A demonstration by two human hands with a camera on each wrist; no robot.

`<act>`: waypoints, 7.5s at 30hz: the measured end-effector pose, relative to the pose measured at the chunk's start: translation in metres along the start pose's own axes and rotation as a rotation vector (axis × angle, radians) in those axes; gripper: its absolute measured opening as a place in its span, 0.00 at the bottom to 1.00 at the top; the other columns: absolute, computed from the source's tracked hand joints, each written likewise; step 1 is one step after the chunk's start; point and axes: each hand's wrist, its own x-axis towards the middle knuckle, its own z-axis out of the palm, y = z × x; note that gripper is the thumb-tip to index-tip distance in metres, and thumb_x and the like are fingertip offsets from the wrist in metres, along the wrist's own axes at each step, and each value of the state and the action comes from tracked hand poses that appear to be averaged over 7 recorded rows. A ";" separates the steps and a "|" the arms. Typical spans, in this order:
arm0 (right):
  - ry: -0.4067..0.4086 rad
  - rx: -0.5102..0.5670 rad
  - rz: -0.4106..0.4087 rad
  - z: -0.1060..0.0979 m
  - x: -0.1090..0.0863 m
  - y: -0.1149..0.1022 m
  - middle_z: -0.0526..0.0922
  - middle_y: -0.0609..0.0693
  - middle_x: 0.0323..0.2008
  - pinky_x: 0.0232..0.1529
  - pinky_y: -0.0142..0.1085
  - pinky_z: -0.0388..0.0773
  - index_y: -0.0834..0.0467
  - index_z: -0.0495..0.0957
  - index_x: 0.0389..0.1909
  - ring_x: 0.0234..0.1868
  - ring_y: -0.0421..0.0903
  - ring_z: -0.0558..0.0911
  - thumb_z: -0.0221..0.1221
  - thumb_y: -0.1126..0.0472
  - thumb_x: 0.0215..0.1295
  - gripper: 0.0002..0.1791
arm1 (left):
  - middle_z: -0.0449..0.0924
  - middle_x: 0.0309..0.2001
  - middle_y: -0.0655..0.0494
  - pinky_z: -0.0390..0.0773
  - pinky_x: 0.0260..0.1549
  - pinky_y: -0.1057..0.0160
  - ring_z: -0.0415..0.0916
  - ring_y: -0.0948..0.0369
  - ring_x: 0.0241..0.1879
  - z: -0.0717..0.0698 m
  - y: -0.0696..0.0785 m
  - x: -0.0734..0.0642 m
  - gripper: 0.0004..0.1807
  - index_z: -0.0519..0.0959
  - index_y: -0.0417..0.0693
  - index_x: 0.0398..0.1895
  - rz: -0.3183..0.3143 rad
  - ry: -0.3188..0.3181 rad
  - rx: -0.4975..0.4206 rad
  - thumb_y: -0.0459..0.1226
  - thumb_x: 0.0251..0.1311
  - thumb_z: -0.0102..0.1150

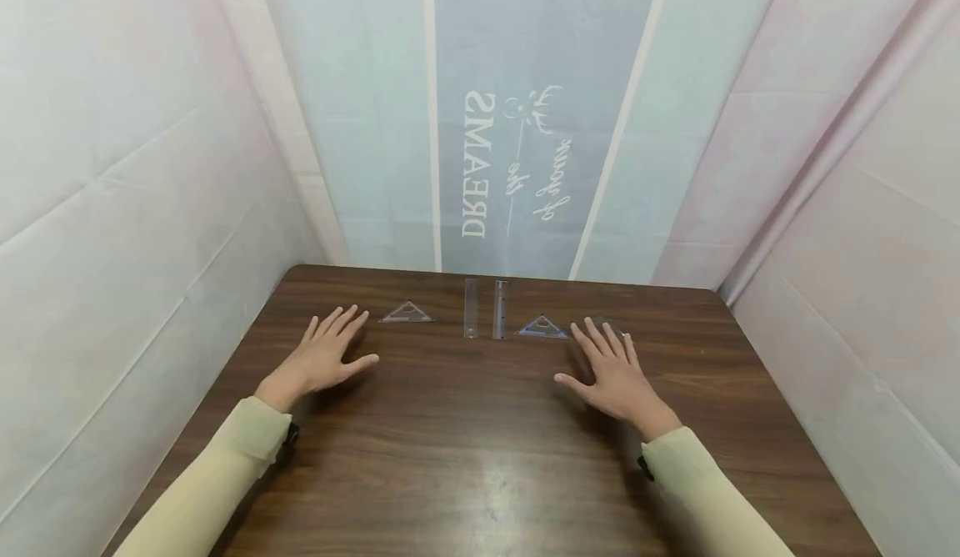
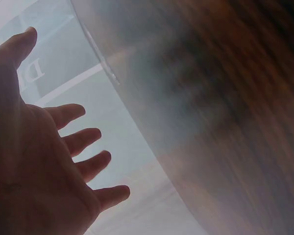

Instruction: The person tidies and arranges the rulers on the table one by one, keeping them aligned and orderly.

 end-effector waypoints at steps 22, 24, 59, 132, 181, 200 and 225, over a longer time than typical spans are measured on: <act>-0.042 -0.034 -0.114 0.009 0.062 -0.053 0.47 0.58 0.87 0.80 0.68 0.36 0.49 0.53 0.88 0.86 0.64 0.45 0.61 0.26 0.69 0.56 | 0.46 0.87 0.40 0.36 0.78 0.28 0.40 0.36 0.85 -0.008 0.007 0.029 0.52 0.53 0.47 0.88 -0.020 -0.043 0.006 0.68 0.73 0.54; -0.045 -0.045 -0.125 0.010 0.069 -0.058 0.47 0.58 0.87 0.81 0.67 0.36 0.49 0.53 0.88 0.86 0.64 0.46 0.61 0.26 0.70 0.55 | 0.46 0.87 0.40 0.35 0.78 0.28 0.39 0.36 0.85 -0.008 0.007 0.032 0.52 0.53 0.48 0.88 -0.019 -0.050 0.005 0.69 0.73 0.53; -0.230 0.113 -0.186 0.046 0.171 -0.157 0.52 0.61 0.85 0.78 0.58 0.62 0.55 0.50 0.87 0.85 0.60 0.54 0.62 0.40 0.78 0.49 | 0.55 0.84 0.38 0.53 0.79 0.37 0.53 0.38 0.82 -0.007 0.015 0.082 0.50 0.55 0.42 0.86 -0.036 -0.118 0.000 0.63 0.76 0.56; -0.083 0.206 0.017 0.098 0.195 -0.212 0.79 0.56 0.58 0.66 0.48 0.77 0.64 0.81 0.65 0.64 0.55 0.78 0.69 0.57 0.75 0.23 | 0.86 0.37 0.47 0.84 0.36 0.46 0.84 0.49 0.35 0.004 0.024 0.106 0.18 0.85 0.44 0.47 -0.194 0.070 0.041 0.48 0.68 0.74; -0.088 0.385 -0.097 0.066 0.119 -0.225 0.84 0.47 0.39 0.41 0.33 0.82 0.63 0.87 0.57 0.37 0.38 0.82 0.69 0.65 0.73 0.14 | 0.84 0.41 0.60 0.81 0.33 0.59 0.82 0.62 0.38 -0.008 0.027 0.013 0.18 0.89 0.52 0.52 0.089 0.184 -0.018 0.48 0.64 0.78; -0.133 0.406 -0.216 0.069 0.083 -0.238 0.84 0.43 0.39 0.40 0.30 0.82 0.59 0.87 0.51 0.37 0.34 0.82 0.72 0.63 0.69 0.12 | 0.84 0.41 0.64 0.80 0.33 0.61 0.82 0.64 0.38 -0.007 0.018 -0.031 0.18 0.88 0.56 0.50 0.170 0.182 -0.018 0.50 0.61 0.80; -0.251 0.218 -0.337 0.082 0.057 -0.257 0.83 0.42 0.44 0.46 0.28 0.79 0.56 0.87 0.57 0.45 0.36 0.81 0.72 0.56 0.71 0.17 | 0.85 0.45 0.63 0.83 0.38 0.57 0.83 0.60 0.43 0.000 0.011 -0.073 0.16 0.86 0.57 0.45 0.153 0.065 -0.004 0.50 0.60 0.80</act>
